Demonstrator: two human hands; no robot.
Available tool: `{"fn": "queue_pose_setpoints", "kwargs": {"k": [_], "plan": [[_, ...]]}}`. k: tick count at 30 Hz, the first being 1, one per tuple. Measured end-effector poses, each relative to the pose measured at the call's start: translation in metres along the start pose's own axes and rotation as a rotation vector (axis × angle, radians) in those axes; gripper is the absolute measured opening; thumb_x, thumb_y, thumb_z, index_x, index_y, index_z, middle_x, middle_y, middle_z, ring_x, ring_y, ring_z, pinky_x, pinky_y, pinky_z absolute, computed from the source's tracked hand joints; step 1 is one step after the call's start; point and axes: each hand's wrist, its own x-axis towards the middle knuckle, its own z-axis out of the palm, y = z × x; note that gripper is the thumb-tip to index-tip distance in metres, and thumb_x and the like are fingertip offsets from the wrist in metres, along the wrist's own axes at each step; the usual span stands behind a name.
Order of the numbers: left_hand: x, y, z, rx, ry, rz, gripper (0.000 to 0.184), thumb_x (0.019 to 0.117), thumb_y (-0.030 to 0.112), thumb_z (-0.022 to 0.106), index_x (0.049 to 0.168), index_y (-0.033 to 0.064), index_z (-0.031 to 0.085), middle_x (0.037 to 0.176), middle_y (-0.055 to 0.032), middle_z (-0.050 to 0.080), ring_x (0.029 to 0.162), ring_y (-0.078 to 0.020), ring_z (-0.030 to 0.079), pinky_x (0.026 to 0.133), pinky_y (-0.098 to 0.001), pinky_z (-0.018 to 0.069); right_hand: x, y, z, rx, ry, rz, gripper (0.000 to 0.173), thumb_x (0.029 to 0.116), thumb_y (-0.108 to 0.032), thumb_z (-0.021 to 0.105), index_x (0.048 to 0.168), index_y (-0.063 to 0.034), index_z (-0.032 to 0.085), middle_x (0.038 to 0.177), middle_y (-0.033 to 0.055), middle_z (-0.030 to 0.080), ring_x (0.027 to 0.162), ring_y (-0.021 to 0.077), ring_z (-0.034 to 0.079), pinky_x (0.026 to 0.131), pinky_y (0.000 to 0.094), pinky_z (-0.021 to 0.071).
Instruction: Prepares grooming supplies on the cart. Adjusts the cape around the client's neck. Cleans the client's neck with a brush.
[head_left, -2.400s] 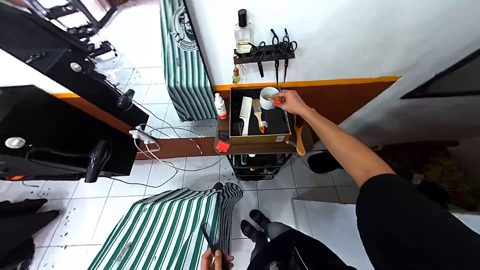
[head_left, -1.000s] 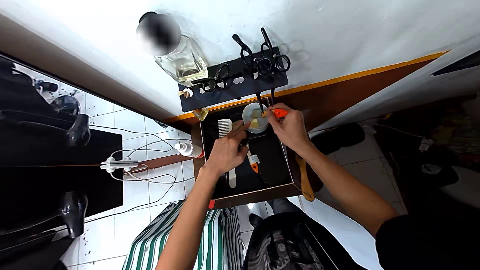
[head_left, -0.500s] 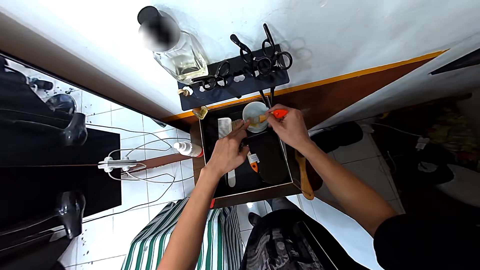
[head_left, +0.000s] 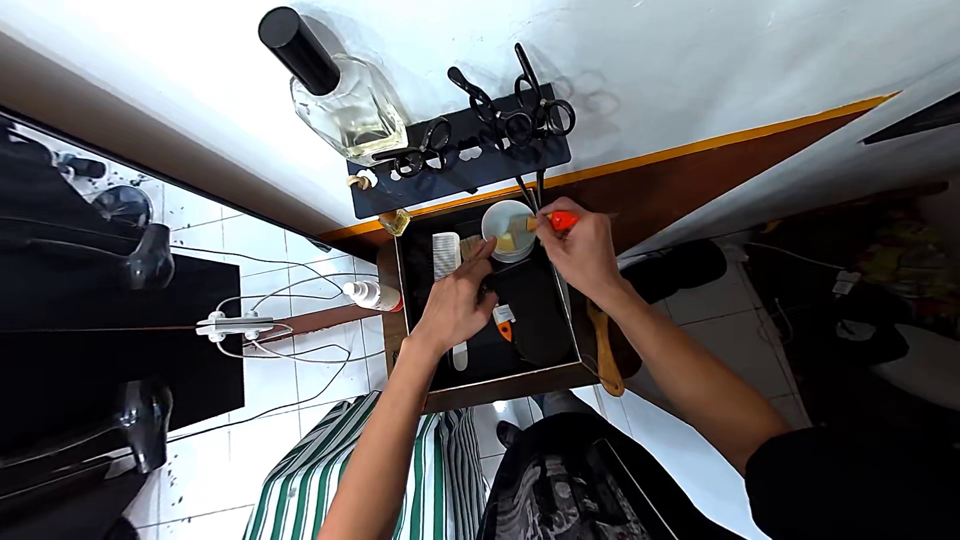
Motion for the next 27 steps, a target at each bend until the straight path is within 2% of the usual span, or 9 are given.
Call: {"fn": "queue_pose_setpoints", "kwargs": {"k": [5, 7, 10, 12, 15, 17, 20, 24, 27], "plan": [[-0.0007, 0.0, -0.0005, -0.012, -0.003, -0.013, 0.021, 0.0915, 0.012, 0.055, 0.102, -0.0024, 0.066, 0.16, -0.0077, 0.044, 0.133, -0.0246, 0.059, 0.095, -0.0496, 0.054, 0.002, -0.0004, -0.0047, 0.058, -0.039, 0.015, 0.016, 0.0968, -0.014, 0.06, 0.099, -0.0031, 0.071, 0.071, 0.0026, 0.065, 0.058, 0.0063, 0.059, 0.057, 0.0249, 0.0497], [-0.0008, 0.0002, 0.0001, -0.012, -0.006, -0.018, 0.021, 0.0915, 0.012, 0.055, 0.102, -0.0018, 0.066, 0.161, -0.0068, 0.044, 0.132, -0.0242, 0.059, 0.095, -0.0494, 0.0542, 0.0009, 0.0003, -0.0026, 0.012, 0.006, -0.005, 0.017, 0.0962, -0.013, 0.059, 0.102, -0.0023, 0.071, 0.072, 0.0056, 0.066, 0.06, 0.0102, 0.06, 0.057, 0.0286, 0.0492], [0.0011, 0.0026, 0.0005, -0.014, -0.003, -0.023, 0.022, 0.0922, 0.012, 0.055, 0.104, -0.0023, 0.067, 0.16, -0.0077, 0.044, 0.131, -0.0248, 0.06, 0.095, -0.0495, 0.0541, 0.0011, 0.0021, -0.0011, 0.109, -0.106, 0.047, 0.017, 0.0986, -0.014, 0.06, 0.103, -0.0034, 0.072, 0.074, 0.0032, 0.068, 0.06, 0.0062, 0.063, 0.059, 0.0248, 0.0539], [0.001, 0.0031, 0.0007, -0.015, -0.004, -0.028, 0.022, 0.0921, 0.012, 0.054, 0.104, -0.0026, 0.067, 0.16, -0.008, 0.044, 0.131, -0.0248, 0.06, 0.096, -0.0491, 0.054, 0.0001, 0.0, 0.0013, 0.079, -0.059, 0.047, 0.015, 0.0969, -0.014, 0.059, 0.099, -0.0048, 0.071, 0.071, 0.001, 0.065, 0.058, 0.0043, 0.059, 0.056, 0.0231, 0.0491], [0.0001, 0.003, 0.0013, -0.009, -0.008, -0.033, 0.021, 0.0915, 0.011, 0.055, 0.103, -0.0019, 0.066, 0.161, -0.0075, 0.043, 0.126, -0.0247, 0.063, 0.092, -0.0489, 0.0554, -0.0021, -0.0031, 0.0031, 0.025, -0.026, 0.027, 0.017, 0.0958, -0.013, 0.059, 0.103, -0.0035, 0.071, 0.073, 0.0044, 0.065, 0.06, 0.0093, 0.059, 0.057, 0.0279, 0.0482], [0.0003, 0.0027, 0.0008, -0.009, -0.011, -0.036, 0.022, 0.0921, 0.011, 0.055, 0.105, -0.0021, 0.067, 0.161, -0.0073, 0.042, 0.125, -0.0251, 0.064, 0.091, -0.0493, 0.0555, -0.0005, -0.0041, -0.0006, 0.065, -0.078, 0.059, 0.015, 0.0969, -0.015, 0.06, 0.097, -0.0051, 0.071, 0.07, 0.001, 0.064, 0.058, 0.0058, 0.059, 0.056, 0.0252, 0.0491], [-0.0001, 0.0033, 0.0007, -0.013, -0.015, -0.038, 0.021, 0.0916, 0.011, 0.055, 0.103, -0.0022, 0.066, 0.161, -0.0078, 0.043, 0.125, -0.0255, 0.064, 0.092, -0.0494, 0.0552, -0.0001, -0.0064, -0.0035, 0.009, -0.016, 0.011, 0.015, 0.0956, -0.016, 0.059, 0.095, -0.0049, 0.069, 0.067, 0.001, 0.061, 0.056, 0.0077, 0.056, 0.054, 0.0272, 0.0451], [0.0003, 0.0028, 0.0015, -0.015, -0.008, -0.032, 0.021, 0.0914, 0.011, 0.055, 0.102, -0.0027, 0.066, 0.159, -0.0086, 0.045, 0.127, -0.0262, 0.063, 0.093, -0.0506, 0.0547, 0.0023, -0.0061, -0.0059, 0.002, -0.08, -0.007, 0.018, 0.0969, -0.017, 0.058, 0.096, -0.005, 0.071, 0.069, 0.0015, 0.062, 0.058, 0.0081, 0.057, 0.055, 0.0276, 0.0475], [0.0002, 0.003, 0.0012, -0.014, 0.005, -0.026, 0.019, 0.0907, 0.01, 0.055, 0.1, -0.0024, 0.066, 0.159, -0.0089, 0.046, 0.126, -0.0256, 0.063, 0.093, -0.0494, 0.0552, 0.0031, -0.0071, -0.0046, -0.071, -0.015, -0.058, 0.016, 0.0952, -0.014, 0.058, 0.098, -0.0035, 0.07, 0.068, 0.0041, 0.061, 0.057, 0.0121, 0.057, 0.054, 0.0306, 0.0457]]}}
